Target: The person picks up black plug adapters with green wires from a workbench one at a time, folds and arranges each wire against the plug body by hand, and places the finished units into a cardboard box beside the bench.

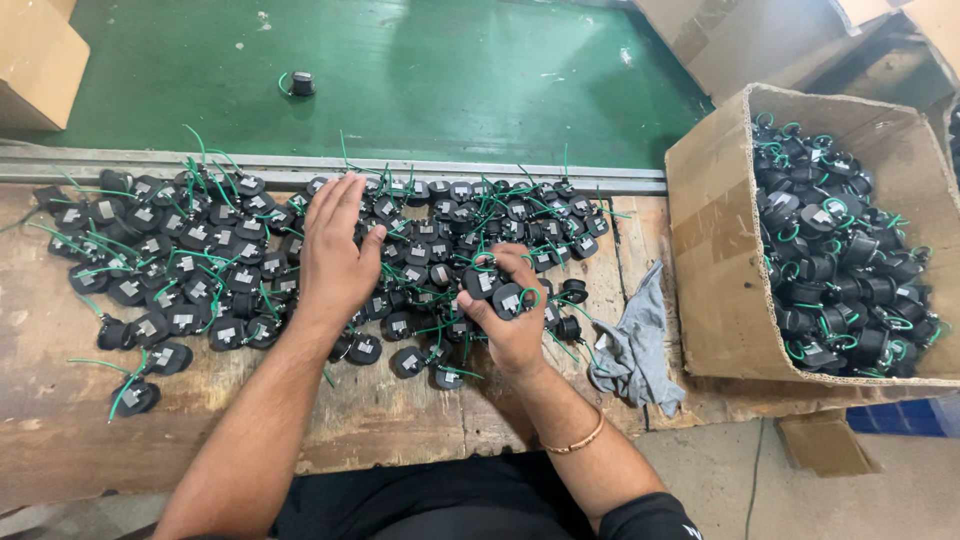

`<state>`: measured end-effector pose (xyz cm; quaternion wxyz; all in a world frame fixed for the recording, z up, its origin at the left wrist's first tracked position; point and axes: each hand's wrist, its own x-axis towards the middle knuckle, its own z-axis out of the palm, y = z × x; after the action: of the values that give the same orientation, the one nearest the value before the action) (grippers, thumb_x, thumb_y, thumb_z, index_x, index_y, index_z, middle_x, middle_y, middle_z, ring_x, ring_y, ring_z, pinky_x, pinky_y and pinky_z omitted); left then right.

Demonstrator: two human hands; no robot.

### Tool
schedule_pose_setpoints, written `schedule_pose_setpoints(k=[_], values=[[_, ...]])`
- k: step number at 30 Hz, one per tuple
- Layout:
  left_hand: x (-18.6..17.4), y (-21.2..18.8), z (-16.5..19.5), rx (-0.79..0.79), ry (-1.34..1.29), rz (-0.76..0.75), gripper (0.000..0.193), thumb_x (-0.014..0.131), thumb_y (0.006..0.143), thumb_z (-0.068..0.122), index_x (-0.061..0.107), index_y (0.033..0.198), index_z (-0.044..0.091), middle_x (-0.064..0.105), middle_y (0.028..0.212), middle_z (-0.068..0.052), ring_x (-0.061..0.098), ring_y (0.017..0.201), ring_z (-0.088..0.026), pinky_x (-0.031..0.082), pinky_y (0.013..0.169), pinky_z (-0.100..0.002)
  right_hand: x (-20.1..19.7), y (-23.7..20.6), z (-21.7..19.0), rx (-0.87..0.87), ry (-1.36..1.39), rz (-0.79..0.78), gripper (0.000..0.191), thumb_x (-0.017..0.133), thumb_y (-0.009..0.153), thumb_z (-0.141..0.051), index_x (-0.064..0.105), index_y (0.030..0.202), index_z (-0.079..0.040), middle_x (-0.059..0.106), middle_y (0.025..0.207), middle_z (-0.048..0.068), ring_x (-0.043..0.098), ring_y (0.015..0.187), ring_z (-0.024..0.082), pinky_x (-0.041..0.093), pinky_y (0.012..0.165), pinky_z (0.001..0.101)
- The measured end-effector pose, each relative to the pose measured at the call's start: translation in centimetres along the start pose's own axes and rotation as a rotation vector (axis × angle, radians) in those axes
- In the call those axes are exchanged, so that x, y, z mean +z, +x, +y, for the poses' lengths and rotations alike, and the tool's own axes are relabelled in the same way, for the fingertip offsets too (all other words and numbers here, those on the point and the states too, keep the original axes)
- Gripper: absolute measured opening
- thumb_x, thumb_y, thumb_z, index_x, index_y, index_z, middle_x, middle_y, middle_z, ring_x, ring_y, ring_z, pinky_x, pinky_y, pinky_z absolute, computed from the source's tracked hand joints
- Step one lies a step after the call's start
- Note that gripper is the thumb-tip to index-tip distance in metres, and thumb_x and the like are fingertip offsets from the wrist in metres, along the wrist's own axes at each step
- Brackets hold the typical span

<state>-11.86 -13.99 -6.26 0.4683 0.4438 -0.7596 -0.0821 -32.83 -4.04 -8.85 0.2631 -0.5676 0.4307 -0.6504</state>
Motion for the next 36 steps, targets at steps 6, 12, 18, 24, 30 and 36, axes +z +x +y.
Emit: schedule_pose_setpoints(k=[6, 12, 18, 24, 30, 36], values=[[-1.2, -0.2, -0.1, -0.083, 0.109, 0.083, 0.046, 0.07, 0.093, 0.002, 0.064, 0.139, 0.004, 0.06, 0.149, -0.013, 0.049, 0.141, -0.033, 0.039, 0.121, -0.043, 0.3, -0.2, 0.5, 0.069, 0.379, 0.012, 0.045, 0.084, 0.085, -0.009, 0.06, 0.121, 0.0, 0.048, 0.129, 0.011, 0.066, 0.101, 0.021, 0.06, 0.09, 0.0377], [-2.1, 0.6, -1.4, -0.024, 0.383, 0.067, 0.05, 0.074, 0.089, 0.009, 0.063, 0.136, -0.002, 0.063, 0.141, -0.017, 0.052, 0.135, -0.037, 0.039, 0.114, -0.047, 0.2, -0.5, 0.7, 0.026, 0.503, -0.012, 0.046, 0.08, 0.091, -0.01, 0.061, 0.132, -0.001, 0.044, 0.137, 0.01, 0.063, 0.112, 0.024, 0.059, 0.095, 0.0433], [-2.0, 0.3, -1.4, -0.131, 0.323, -0.001, 0.025, 0.074, 0.09, 0.008, 0.075, 0.115, 0.008, 0.073, 0.111, -0.008, 0.064, 0.112, -0.03, 0.047, 0.099, -0.047, 0.1, -0.5, 0.4, -0.043, 0.685, -0.037, 0.047, 0.079, 0.097, -0.014, 0.06, 0.139, -0.017, 0.043, 0.139, 0.009, 0.053, 0.126, 0.025, 0.057, 0.101, 0.0486], [-2.5, 0.2, -1.9, -0.033, 0.416, 0.087, 0.023, 0.076, 0.087, 0.01, 0.077, 0.11, 0.009, 0.074, 0.11, -0.006, 0.064, 0.11, -0.029, 0.049, 0.095, -0.043, 0.2, -0.4, 0.2, -0.004, 0.695, -0.044, 0.043, 0.078, 0.097, -0.016, 0.063, 0.137, -0.013, 0.044, 0.137, 0.008, 0.052, 0.125, 0.024, 0.055, 0.098, 0.0477], [-3.2, 0.4, -2.3, -0.121, 0.413, 0.07, 0.008, 0.081, 0.087, 0.014, 0.08, 0.095, 0.014, 0.075, 0.103, -0.002, 0.065, 0.109, -0.026, 0.049, 0.096, -0.043, 0.0, -0.3, 0.1, 0.021, 0.703, -0.038, 0.043, 0.079, 0.096, -0.016, 0.062, 0.135, -0.01, 0.047, 0.135, 0.009, 0.053, 0.122, 0.025, 0.056, 0.094, 0.0467], [-3.0, 0.2, -2.4, 0.005, 0.491, 0.111, 0.016, 0.081, 0.08, 0.017, 0.082, 0.095, 0.013, 0.075, 0.113, -0.001, 0.064, 0.115, -0.025, 0.047, 0.097, -0.043, 0.0, -0.4, 0.2, 0.036, 0.718, -0.039, 0.044, 0.079, 0.096, -0.016, 0.061, 0.136, -0.01, 0.047, 0.135, 0.009, 0.054, 0.12, 0.025, 0.056, 0.092, 0.0461]])
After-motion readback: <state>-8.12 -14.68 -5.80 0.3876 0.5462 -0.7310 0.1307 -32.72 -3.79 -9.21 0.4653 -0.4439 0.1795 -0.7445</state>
